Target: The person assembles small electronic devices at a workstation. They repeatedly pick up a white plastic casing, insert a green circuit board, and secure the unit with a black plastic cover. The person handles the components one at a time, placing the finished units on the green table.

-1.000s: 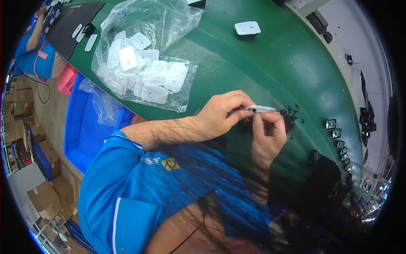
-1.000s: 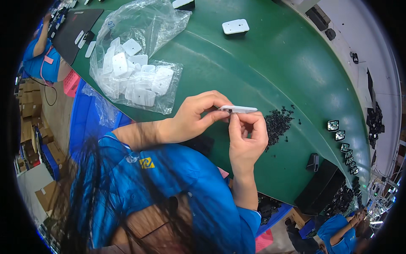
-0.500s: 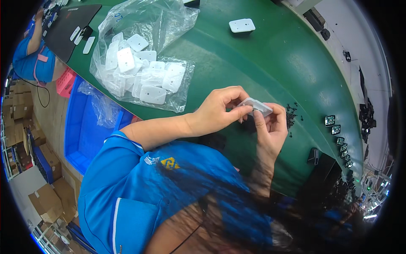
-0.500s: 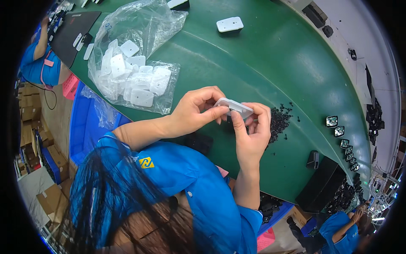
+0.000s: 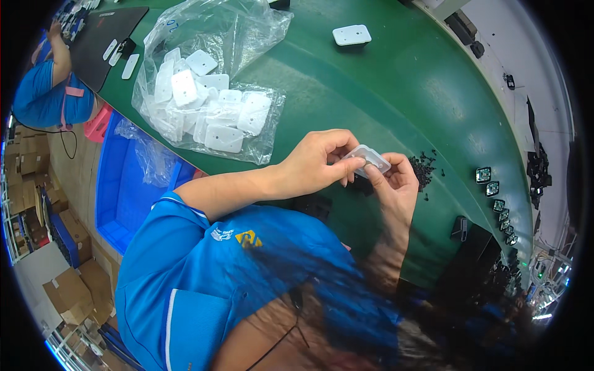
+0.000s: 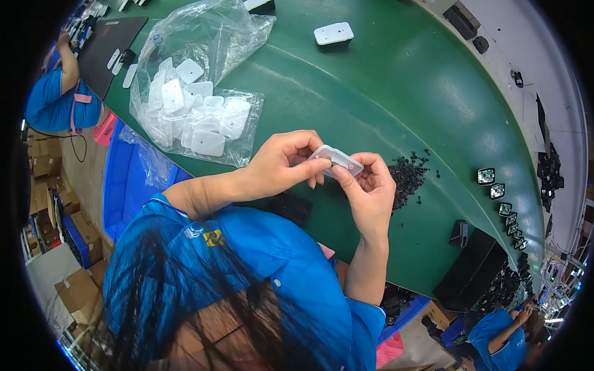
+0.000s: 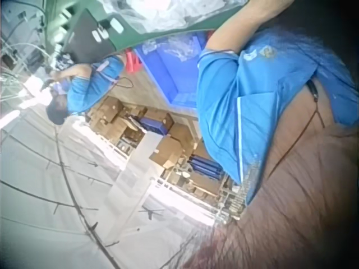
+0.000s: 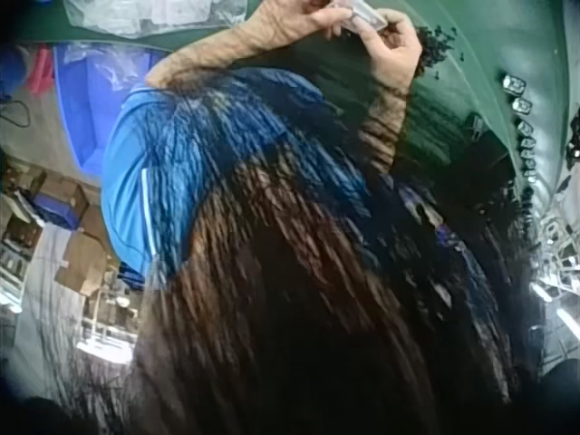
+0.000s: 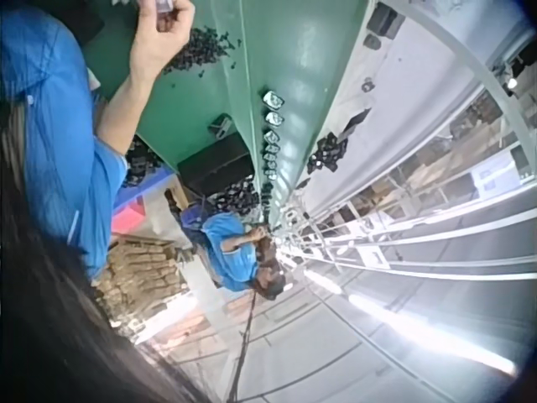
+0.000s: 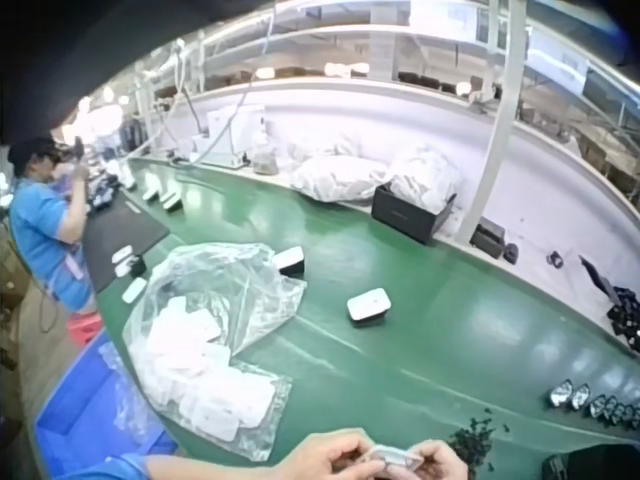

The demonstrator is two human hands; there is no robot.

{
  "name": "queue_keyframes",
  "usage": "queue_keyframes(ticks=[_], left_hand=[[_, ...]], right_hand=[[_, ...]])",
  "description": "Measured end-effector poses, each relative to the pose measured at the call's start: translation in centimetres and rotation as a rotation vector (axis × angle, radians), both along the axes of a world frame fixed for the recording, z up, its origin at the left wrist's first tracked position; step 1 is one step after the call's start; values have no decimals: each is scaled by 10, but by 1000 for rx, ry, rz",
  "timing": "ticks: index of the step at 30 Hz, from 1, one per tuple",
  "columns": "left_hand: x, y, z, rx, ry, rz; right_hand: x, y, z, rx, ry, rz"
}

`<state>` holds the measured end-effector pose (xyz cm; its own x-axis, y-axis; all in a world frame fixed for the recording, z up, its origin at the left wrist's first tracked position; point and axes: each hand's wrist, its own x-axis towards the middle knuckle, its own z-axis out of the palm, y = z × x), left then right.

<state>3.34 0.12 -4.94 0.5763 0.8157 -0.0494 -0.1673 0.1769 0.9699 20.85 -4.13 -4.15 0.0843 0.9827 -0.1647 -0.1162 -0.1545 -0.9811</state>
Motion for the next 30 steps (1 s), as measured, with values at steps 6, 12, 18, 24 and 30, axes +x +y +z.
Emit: queue_keyframes(ticks=[6, 12, 18, 24, 30], left_hand=[[-1, 1, -2, 0, 73, -11], [-5, 5, -5, -130, -34, -41], [-4, 29, -13, -61, 86, -1], [-21, 78, -30, 141, 395, 164], [-23, 93, -27, 175, 618, 142]], right_hand=[[7, 5, 1, -39, -102, 103], [7, 6, 6, 13, -84, 87], [9, 14, -4, -228, 8, 68], [87, 37, 9, 160, -381, -277], [290, 37, -27, 204, -1837, -551]])
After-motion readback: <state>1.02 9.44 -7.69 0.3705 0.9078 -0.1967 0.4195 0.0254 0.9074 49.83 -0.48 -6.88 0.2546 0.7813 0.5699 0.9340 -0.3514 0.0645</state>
